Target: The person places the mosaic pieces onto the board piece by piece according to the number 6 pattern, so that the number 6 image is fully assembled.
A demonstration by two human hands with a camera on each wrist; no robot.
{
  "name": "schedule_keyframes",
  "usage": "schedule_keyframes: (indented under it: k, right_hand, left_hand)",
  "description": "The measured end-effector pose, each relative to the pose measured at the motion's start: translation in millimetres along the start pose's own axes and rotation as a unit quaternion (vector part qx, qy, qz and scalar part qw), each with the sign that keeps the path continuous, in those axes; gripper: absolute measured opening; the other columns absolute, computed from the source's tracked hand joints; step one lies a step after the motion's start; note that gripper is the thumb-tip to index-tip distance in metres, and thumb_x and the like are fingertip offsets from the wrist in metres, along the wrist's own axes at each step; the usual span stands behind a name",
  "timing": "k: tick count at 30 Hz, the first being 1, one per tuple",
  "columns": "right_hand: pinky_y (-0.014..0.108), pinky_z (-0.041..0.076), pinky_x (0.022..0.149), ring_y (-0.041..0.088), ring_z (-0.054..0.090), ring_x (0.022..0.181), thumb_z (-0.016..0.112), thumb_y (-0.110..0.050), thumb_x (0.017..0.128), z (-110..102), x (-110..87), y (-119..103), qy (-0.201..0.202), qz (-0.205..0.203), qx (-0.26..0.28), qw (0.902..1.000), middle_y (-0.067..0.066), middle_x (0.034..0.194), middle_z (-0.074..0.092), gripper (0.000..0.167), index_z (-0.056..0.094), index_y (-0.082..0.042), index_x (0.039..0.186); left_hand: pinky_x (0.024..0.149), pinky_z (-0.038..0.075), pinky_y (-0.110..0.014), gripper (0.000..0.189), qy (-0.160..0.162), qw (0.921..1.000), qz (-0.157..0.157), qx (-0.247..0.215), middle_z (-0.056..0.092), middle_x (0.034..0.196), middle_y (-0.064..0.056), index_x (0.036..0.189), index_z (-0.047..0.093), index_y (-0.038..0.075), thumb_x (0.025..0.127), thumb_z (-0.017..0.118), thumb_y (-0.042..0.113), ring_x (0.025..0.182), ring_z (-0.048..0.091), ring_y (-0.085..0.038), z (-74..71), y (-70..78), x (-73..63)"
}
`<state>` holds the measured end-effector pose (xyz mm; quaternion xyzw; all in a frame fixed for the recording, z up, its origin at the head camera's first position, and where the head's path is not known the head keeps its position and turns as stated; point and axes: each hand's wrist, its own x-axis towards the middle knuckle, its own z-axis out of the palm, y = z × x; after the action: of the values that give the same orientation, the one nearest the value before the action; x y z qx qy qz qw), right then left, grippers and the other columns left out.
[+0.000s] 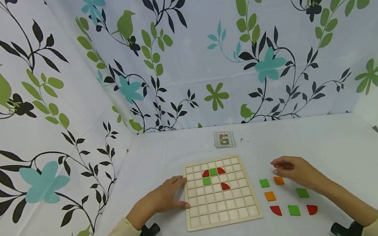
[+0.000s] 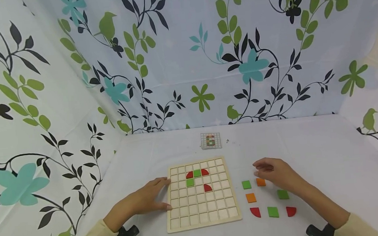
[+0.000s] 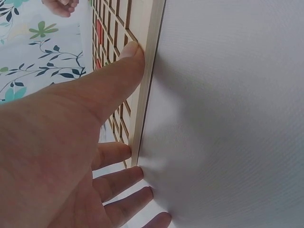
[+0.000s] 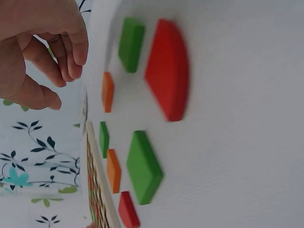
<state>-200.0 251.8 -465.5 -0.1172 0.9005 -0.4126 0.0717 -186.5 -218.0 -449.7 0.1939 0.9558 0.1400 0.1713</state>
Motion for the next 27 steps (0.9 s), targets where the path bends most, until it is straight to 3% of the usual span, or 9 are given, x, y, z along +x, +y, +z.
schedule_keyframes:
  k: [5, 12, 21, 27]
  right_hand:
    - [0.024, 0.059, 0.088, 0.022, 0.067, 0.110, 0.073, -0.031, 0.101, -3, -6.9, 17, -0.015, 0.033, 0.003, 0.9993, 0.009, 0.125, 0.073, 0.043, 0.068, -0.004, 0.134]
    - [0.015, 0.056, 0.085, 0.022, 0.065, 0.108, 0.078, -0.025, 0.097, 0, -9.4, 25, -0.035, 0.020, 0.012, 0.9991, 0.013, 0.128, 0.071, 0.045, 0.067, 0.001, 0.133]
    - [0.040, 0.059, 0.099, 0.023, 0.063, 0.110, 0.084, -0.020, 0.091, 6, -10.1, 26, -0.030, -0.004, -0.040, 0.9987, 0.008, 0.125, 0.070, 0.044, 0.068, -0.003, 0.128]
    - [0.037, 0.060, 0.097, 0.019, 0.062, 0.104, 0.084, -0.016, 0.091, 9, -9.8, 27, -0.017, -0.027, -0.069, 0.9971, 0.001, 0.116, 0.069, 0.034, 0.070, -0.008, 0.122]
  left_hand:
    - [0.123, 0.038, -0.055, 0.097, 0.001, 1.0000, 0.002, 0.000, 0.037, 0.167, -0.017, 0.161, 0.041, 0.010, 0.088, 0.082, 0.058, 0.154, 0.037, -0.038, 1.3, 0.1, 0.0]
    - [0.123, 0.039, -0.055, 0.096, 0.002, 1.0000, 0.004, 0.008, 0.038, 0.166, -0.016, 0.162, 0.041, 0.011, 0.088, 0.081, 0.057, 0.154, 0.037, -0.037, 1.2, -1.1, 1.3]
    - [0.123, 0.039, -0.055, 0.096, 0.002, 1.0000, 0.002, 0.009, 0.037, 0.167, -0.016, 0.162, 0.041, 0.011, 0.088, 0.081, 0.058, 0.154, 0.037, -0.038, 2.2, -1.3, 0.9]
    - [0.123, 0.039, -0.055, 0.096, 0.004, 1.0000, 0.004, 0.002, 0.037, 0.166, -0.017, 0.161, 0.041, 0.010, 0.088, 0.082, 0.056, 0.154, 0.037, -0.038, 0.6, -0.6, 0.0]
